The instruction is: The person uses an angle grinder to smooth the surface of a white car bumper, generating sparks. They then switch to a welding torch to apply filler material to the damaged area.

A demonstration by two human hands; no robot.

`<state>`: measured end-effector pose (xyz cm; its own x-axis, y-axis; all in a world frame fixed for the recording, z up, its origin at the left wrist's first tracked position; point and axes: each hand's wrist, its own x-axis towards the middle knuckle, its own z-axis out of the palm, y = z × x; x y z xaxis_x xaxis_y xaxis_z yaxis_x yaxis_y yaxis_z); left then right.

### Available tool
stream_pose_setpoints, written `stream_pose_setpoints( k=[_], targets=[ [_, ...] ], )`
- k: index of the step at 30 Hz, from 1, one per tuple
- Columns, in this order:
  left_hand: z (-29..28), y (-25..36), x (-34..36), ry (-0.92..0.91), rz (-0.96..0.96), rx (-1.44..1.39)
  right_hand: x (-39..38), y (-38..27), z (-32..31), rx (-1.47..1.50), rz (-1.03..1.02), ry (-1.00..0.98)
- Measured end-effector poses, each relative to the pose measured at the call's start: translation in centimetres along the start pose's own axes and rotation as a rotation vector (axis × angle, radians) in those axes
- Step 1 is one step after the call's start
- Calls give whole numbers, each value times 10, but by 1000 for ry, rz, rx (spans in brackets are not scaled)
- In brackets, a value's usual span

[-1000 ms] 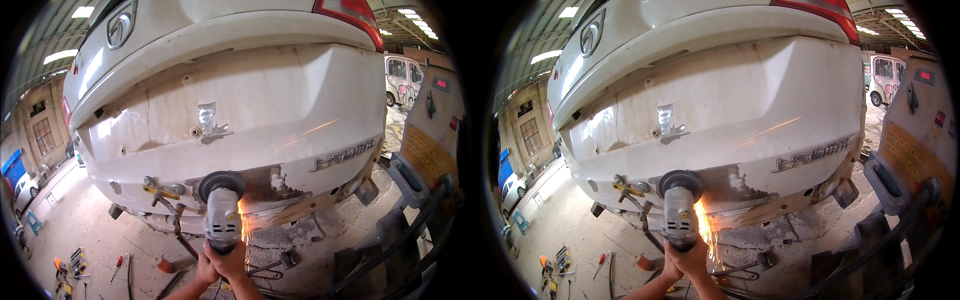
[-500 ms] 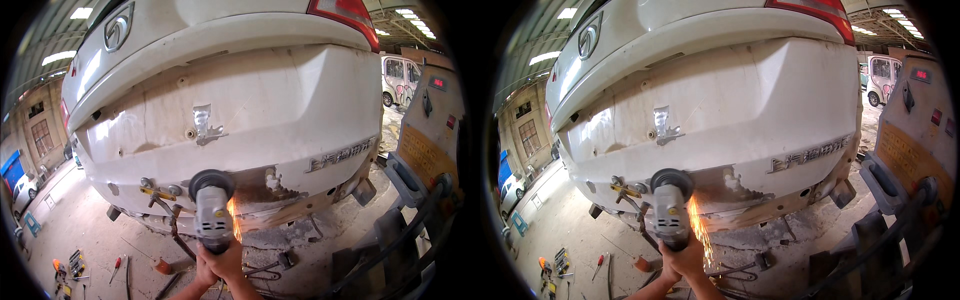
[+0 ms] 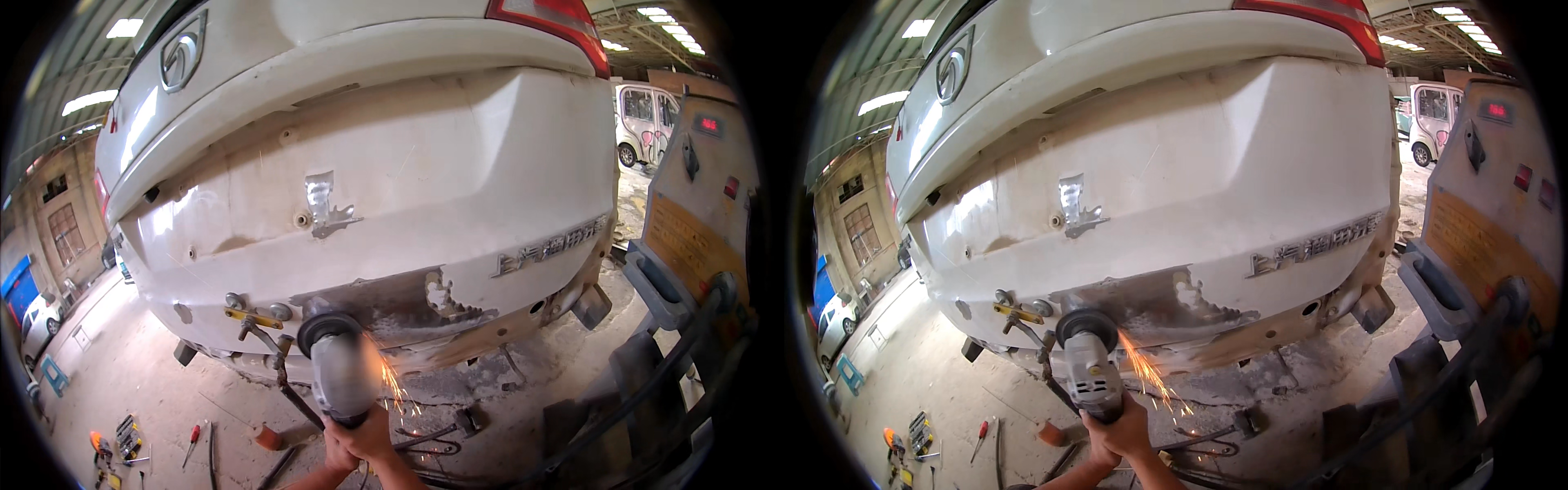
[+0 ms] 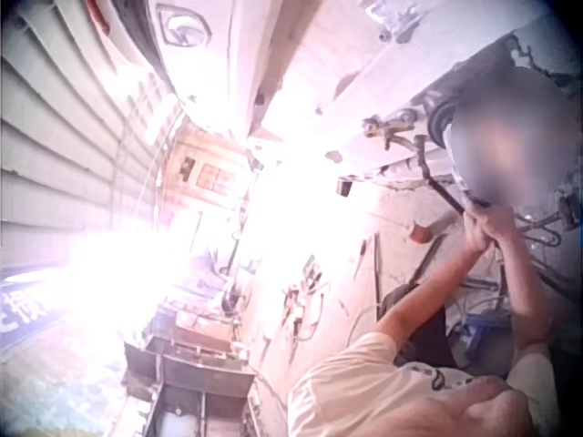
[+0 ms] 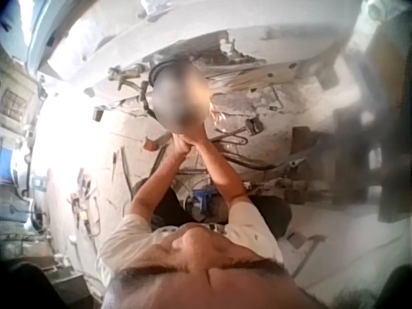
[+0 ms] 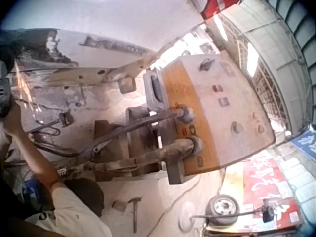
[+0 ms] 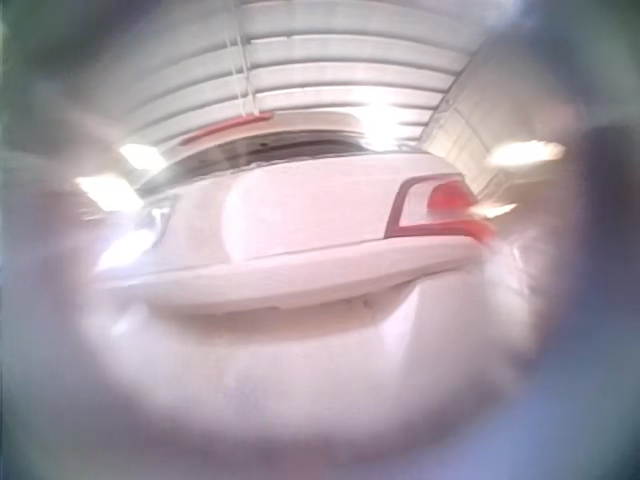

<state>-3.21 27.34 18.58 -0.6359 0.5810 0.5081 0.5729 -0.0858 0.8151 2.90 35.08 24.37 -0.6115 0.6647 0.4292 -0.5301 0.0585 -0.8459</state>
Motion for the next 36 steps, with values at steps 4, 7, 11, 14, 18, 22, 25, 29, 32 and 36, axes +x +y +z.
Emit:
stream_pose_setpoints(
  k=[4, 7, 11, 14, 18, 22, 25, 29, 32, 36],
  targets=[
    [-3, 4, 10, -45, -12, 75, 2, 9, -9, 144, 79, 57],
    [0, 12, 18, -88, -16, 95, 2, 10, -11, 190, 93, 44],
    [10, 2, 12, -8, -22, -6, 0, 6, -6, -16, 76, -17],
    [6, -1, 10, 9, 38, 42, 3, 22, -16, 136, 81, 48],
    [5, 2, 11, -23, 91, 161, -3, 24, -7, 105, 76, -14],
    [8, 4, 8, -5, -73, 55, -2, 26, -12, 36, 20, 66],
    [0, -8, 2, -44, 4, 149, -1, 18, -14, 210, 46, 106],
    [14, 5, -9, 50, 160, 221, -10, 24, -16, 120, 85, -7],
    [8, 7, -9, 5, 53, 203, -9, 23, -20, 144, 88, 37],
    [12, 6, -12, -21, 116, 166, -10, 16, -22, 191, 73, 31]
  ],
)
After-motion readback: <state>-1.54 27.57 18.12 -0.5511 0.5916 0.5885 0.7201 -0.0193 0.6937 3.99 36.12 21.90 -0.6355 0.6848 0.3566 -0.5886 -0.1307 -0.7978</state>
